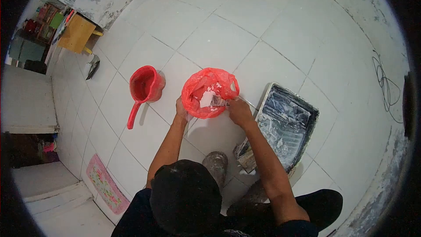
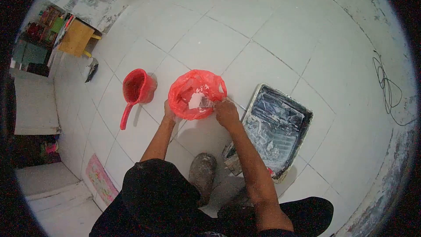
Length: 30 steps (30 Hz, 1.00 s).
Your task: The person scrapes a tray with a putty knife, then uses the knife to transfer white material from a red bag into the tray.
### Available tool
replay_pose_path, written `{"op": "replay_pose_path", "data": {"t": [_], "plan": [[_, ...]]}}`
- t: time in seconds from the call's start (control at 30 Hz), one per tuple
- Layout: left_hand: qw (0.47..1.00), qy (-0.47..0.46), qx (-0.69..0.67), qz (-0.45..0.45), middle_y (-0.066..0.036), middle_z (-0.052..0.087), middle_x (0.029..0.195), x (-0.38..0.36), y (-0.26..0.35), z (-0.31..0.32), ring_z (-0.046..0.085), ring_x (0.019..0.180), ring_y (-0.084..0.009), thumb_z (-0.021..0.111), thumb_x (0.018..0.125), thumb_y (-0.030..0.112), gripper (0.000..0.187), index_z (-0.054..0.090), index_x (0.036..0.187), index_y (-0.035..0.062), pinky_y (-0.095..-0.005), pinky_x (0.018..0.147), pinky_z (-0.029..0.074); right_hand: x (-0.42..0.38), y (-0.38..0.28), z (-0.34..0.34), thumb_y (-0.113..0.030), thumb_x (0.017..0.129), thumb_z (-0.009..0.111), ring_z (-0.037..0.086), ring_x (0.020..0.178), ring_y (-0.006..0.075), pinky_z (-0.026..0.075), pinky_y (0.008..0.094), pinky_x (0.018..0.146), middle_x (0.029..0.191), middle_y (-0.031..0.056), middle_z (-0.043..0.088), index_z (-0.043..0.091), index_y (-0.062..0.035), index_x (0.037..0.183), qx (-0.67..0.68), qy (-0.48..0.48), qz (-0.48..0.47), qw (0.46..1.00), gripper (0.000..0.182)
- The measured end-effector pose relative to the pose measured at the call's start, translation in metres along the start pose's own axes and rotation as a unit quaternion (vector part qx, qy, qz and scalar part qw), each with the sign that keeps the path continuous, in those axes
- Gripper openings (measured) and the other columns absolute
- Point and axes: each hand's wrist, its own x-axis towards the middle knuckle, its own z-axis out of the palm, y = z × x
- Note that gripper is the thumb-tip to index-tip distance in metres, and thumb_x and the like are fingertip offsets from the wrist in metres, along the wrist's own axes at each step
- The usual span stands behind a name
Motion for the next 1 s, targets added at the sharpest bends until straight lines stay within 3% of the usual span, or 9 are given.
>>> {"op": "replay_pose_path", "data": {"t": [0.1,0.23,0.3,0.4,0.53,0.67,0.83,0.9,1.0], "plan": [[0.999,-0.008,0.042,-0.004,-0.012,0.065,0.118,0.000,0.000,-0.006,0.065,0.099,-0.0246,0.046,0.102,0.025,0.038,0.059,0.128,0.0014,-0.0390,0.081,0.057,0.007,0.011,0.024,-0.021,0.092,0.064,0.065,0.103,0.0375,0.052,0.0497,0.087,0.110,0.0209,0.064,0.066,-0.0047,0.114,-0.019,0.009,-0.053,0.998,0.027],[0.998,-0.025,0.051,-0.019,-0.011,0.065,0.119,0.005,-0.001,-0.018,0.065,0.099,-0.0234,0.046,0.102,0.025,0.038,0.057,0.130,0.0016,-0.0379,0.079,0.057,0.003,0.007,0.021,-0.021,0.092,0.063,0.064,0.103,0.0386,0.052,0.0500,0.086,0.111,0.0206,0.064,0.065,-0.0053,0.118,0.065,0.036,-0.024,0.997,0.030],[0.995,-0.067,0.079,-0.008,-0.015,0.063,0.128,0.006,-0.002,-0.025,0.064,0.112,-0.0276,0.042,0.104,0.025,0.042,0.054,0.134,-0.0015,-0.0430,0.099,0.054,0.008,0.010,0.029,-0.021,0.093,0.063,0.063,0.104,0.0399,0.052,0.0502,0.087,0.111,0.0208,0.063,0.064,-0.0057,0.120,0.066,0.009,0.002,0.998,0.031],[0.985,-0.005,0.164,0.049,-0.016,0.062,0.131,-0.007,-0.001,0.003,0.063,0.115,-0.0281,0.042,0.105,0.027,0.043,0.052,0.137,0.0003,-0.0432,0.100,0.053,0.002,0.007,0.021,-0.024,0.094,0.062,0.063,0.104,0.0397,0.052,0.0498,0.088,0.112,0.0209,0.063,0.064,-0.0062,0.121,0.093,0.011,-0.002,0.996,0.032],[0.993,-0.035,0.105,0.047,-0.016,0.061,0.133,0.001,-0.009,-0.012,0.063,0.116,-0.0283,0.043,0.105,0.027,0.043,0.051,0.139,0.0018,-0.0433,0.101,0.053,-0.001,0.000,0.016,-0.026,0.095,0.062,0.064,0.103,0.0392,0.052,0.0490,0.087,0.111,0.0210,0.063,0.065,-0.0064,0.121,0.087,0.051,-0.016,0.995,0.032],[0.997,-0.052,0.062,0.018,-0.015,0.060,0.134,0.022,-0.027,-0.046,0.062,0.117,-0.0280,0.046,0.104,0.027,0.044,0.050,0.140,0.0023,-0.0436,0.102,0.052,-0.001,-0.002,0.009,-0.027,0.095,0.063,0.064,0.103,0.0385,0.052,0.0488,0.087,0.107,0.0206,0.063,0.066,-0.0070,0.123,0.093,0.012,0.005,0.996,0.034],[0.991,-0.072,0.115,0.012,-0.013,0.055,0.144,0.007,-0.022,-0.018,0.056,0.127,-0.0309,0.048,0.105,0.030,0.048,0.046,0.146,0.0070,-0.0477,0.109,0.048,-0.004,0.009,0.017,-0.026,0.095,0.063,0.064,0.104,0.0383,0.052,0.0489,0.088,0.107,0.0202,0.064,0.065,-0.0070,0.124,0.097,0.029,-0.006,0.995,0.035],[0.995,-0.081,0.061,0.006,-0.012,0.054,0.145,0.000,-0.021,0.001,0.055,0.129,-0.0309,0.050,0.104,0.032,0.049,0.046,0.147,0.0090,-0.0491,0.109,0.047,-0.005,0.012,0.019,-0.026,0.095,0.063,0.063,0.105,0.0389,0.051,0.0493,0.090,0.109,0.0201,0.065,0.066,-0.0065,0.122,0.105,0.083,-0.028,0.991,0.034],[0.994,-0.110,0.023,-0.003,-0.011,0.052,0.147,0.000,-0.022,0.010,0.054,0.131,-0.0307,0.050,0.104,0.033,0.049,0.045,0.147,0.0109,-0.0494,0.110,0.046,-0.010,0.011,-0.004,-0.025,0.095,0.062,0.063,0.106,0.0392,0.051,0.0494,0.091,0.112,0.0191,0.065,0.066,-0.0072,0.123,0.114,0.054,-0.021,0.992,0.033]]}}
